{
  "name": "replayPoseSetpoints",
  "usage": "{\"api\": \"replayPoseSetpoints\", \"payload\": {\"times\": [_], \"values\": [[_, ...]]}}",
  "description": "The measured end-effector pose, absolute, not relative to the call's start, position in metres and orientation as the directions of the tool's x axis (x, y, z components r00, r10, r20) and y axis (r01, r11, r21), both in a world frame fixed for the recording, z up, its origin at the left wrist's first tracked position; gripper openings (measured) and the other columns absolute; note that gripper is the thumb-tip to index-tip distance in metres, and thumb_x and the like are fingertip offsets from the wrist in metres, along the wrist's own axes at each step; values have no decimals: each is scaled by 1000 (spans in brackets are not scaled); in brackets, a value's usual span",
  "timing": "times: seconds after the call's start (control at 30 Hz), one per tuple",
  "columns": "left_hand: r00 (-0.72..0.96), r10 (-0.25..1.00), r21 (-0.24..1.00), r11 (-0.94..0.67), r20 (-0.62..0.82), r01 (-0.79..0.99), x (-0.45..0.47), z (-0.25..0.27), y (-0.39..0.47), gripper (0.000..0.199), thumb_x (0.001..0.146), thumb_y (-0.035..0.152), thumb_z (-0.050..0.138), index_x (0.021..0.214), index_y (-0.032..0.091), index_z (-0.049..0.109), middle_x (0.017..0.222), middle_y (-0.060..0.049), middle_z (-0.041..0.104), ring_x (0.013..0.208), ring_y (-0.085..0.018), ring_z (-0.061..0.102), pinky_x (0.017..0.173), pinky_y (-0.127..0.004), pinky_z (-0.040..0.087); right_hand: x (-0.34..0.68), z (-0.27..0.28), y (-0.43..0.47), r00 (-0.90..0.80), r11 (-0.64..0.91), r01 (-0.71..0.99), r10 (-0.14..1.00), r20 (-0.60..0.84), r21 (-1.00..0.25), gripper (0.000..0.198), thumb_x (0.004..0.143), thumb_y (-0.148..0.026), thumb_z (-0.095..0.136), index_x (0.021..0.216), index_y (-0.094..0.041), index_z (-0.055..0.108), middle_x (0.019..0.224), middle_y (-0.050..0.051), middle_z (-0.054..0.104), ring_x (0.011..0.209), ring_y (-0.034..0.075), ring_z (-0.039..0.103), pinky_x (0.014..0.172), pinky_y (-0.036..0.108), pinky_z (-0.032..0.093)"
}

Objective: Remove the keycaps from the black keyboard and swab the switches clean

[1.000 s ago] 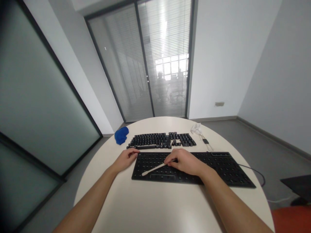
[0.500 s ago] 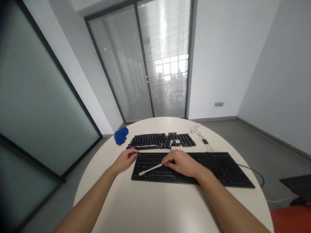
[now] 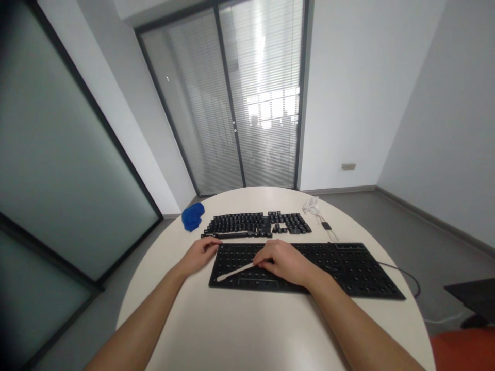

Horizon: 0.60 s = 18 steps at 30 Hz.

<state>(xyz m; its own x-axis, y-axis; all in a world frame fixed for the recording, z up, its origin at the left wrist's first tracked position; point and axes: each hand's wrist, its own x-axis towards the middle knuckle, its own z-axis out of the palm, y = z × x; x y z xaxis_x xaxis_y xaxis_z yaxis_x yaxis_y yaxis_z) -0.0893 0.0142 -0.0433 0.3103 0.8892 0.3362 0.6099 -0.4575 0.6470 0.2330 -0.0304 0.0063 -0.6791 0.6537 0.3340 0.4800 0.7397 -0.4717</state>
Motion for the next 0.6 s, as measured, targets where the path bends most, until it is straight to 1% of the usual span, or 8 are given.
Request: {"api": "replayPoseSetpoints", "payload": {"times": [0.2,0.6], "values": [[313,886,640,-464,343,612,-88,-42,14,25,90,25,57,110,21,73,103,-6,73,92,-21,66,84,-33,51,229,7,-33,-684,750,476,644,343,-460,17,92,-20,62,99,-25,77,100,2,77,94,20,66,88,31,49],[318,882,632,-471,348,615,-85,-41,15,26,91,25,57,110,21,73,102,-6,73,92,-21,66,86,-33,50,215,5,-38,-704,770,452,618,351,-450,19,91,-17,61,100,-24,77,100,3,77,94,19,67,89,31,49]]}}
